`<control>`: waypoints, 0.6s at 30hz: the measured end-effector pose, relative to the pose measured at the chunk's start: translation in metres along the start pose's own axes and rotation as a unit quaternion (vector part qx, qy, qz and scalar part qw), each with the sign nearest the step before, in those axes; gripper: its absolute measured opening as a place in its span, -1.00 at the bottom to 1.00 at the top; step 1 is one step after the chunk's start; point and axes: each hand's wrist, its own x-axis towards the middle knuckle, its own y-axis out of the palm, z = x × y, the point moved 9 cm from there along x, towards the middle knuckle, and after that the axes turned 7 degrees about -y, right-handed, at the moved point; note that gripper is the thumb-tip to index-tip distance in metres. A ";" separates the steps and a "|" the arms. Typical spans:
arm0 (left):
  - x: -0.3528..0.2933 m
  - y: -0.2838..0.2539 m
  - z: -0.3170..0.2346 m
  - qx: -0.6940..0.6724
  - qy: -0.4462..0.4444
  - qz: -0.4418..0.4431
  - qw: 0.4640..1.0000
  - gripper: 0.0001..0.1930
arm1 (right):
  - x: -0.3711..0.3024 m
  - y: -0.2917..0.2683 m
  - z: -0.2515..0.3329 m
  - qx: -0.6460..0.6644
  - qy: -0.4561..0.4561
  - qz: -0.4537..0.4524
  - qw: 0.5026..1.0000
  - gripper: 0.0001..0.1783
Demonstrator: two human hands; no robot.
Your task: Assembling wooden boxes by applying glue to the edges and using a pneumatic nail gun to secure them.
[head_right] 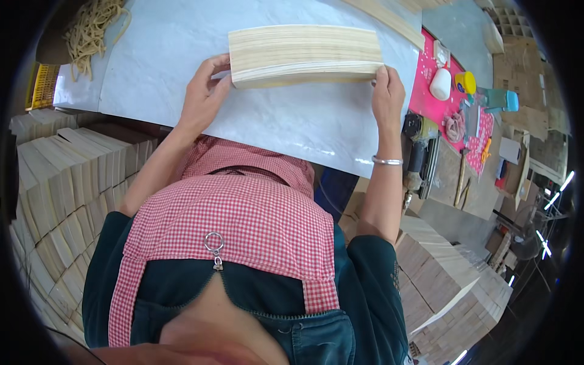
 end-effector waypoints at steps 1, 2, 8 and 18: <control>0.007 -0.009 -0.004 0.004 -0.026 -0.003 1.000 -0.64 | 0.002 -0.001 0.010 0.008 -0.003 -0.003 1.000 -0.51; 0.016 -0.022 -0.012 0.006 -0.054 -0.005 0.998 -0.63 | 0.006 -0.003 0.025 0.010 0.033 0.024 0.999 -0.50; 0.088 -0.090 -0.009 -0.175 -0.209 0.050 0.961 -0.53 | 0.004 0.033 0.049 0.018 0.164 0.175 0.971 -0.44; 0.004 -0.064 0.059 -0.125 -0.305 -0.075 0.941 -0.68 | 0.015 0.058 0.044 -0.115 -0.093 0.131 0.980 -0.58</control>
